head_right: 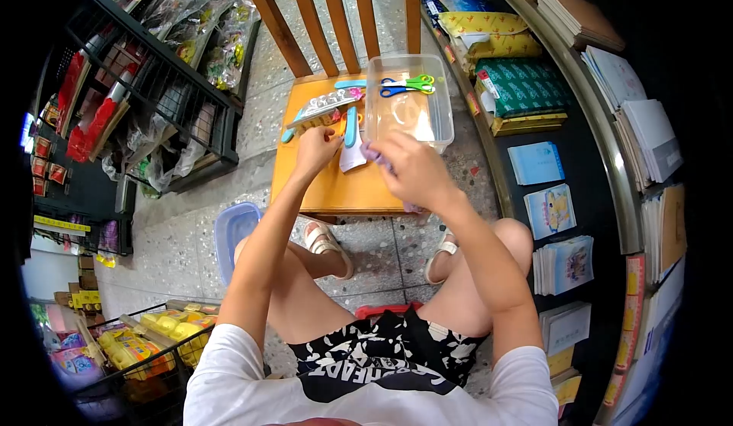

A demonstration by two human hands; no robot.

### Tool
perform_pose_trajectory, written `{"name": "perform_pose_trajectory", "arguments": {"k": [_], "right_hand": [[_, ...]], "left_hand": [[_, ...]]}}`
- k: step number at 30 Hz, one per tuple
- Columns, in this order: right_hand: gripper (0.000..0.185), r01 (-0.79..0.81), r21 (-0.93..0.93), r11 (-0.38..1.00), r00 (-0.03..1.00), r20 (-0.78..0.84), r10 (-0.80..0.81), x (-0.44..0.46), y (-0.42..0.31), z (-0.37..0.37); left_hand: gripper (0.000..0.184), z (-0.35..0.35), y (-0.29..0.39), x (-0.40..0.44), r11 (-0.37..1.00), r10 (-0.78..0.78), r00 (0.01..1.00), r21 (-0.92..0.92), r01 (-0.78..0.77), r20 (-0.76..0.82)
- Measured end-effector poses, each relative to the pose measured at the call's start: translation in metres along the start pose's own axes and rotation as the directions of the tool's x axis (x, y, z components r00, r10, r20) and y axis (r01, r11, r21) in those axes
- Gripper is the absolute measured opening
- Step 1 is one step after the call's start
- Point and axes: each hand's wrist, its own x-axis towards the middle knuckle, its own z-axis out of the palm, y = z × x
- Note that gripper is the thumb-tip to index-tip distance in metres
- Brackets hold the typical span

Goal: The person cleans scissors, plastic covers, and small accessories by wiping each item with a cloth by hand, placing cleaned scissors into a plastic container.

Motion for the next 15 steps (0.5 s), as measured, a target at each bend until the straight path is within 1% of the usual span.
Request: {"name": "perform_pose_trajectory", "arguments": {"k": [2, 3, 6, 8, 11, 15], "right_hand": [[0.024, 0.046, 0.010, 0.999, 0.998, 0.047, -0.047, 0.000, -0.003, 0.013], [0.023, 0.070, 0.017, 0.997, 0.995, 0.069, -0.071, 0.000, -0.004, 0.018], [0.022, 0.062, 0.043, 0.997, 0.987, 0.146, -0.067, -0.003, 0.001, 0.032], [0.024, 0.072, 0.023, 0.997, 0.984, 0.159, -0.075, -0.003, 0.001, 0.035], [0.024, 0.070, 0.011, 0.997, 0.982, 0.174, -0.071, -0.002, 0.002, 0.038], [0.023, 0.059, 0.009, 0.998, 0.982, 0.180, -0.059, -0.004, 0.002, 0.044]], "left_hand": [[0.036, 0.016, -0.012, 0.010, 0.997, 0.046, 0.998, 0.068, -0.042, -0.051], [0.034, 0.015, -0.010, 0.012, 0.999, 0.015, 1.000, 0.045, -0.015, -0.022], [0.029, 0.013, -0.004, 0.015, 0.996, -0.084, 0.994, -0.001, 0.085, 0.073], [0.027, 0.010, -0.001, 0.013, 0.986, -0.164, 0.977, -0.007, 0.166, 0.137], [0.020, 0.011, -0.003, 0.014, 0.981, -0.182, 0.968, -0.027, 0.190, 0.171], [0.022, 0.022, -0.015, 0.016, 0.993, -0.106, 0.994, 0.062, 0.103, 0.042]]}}
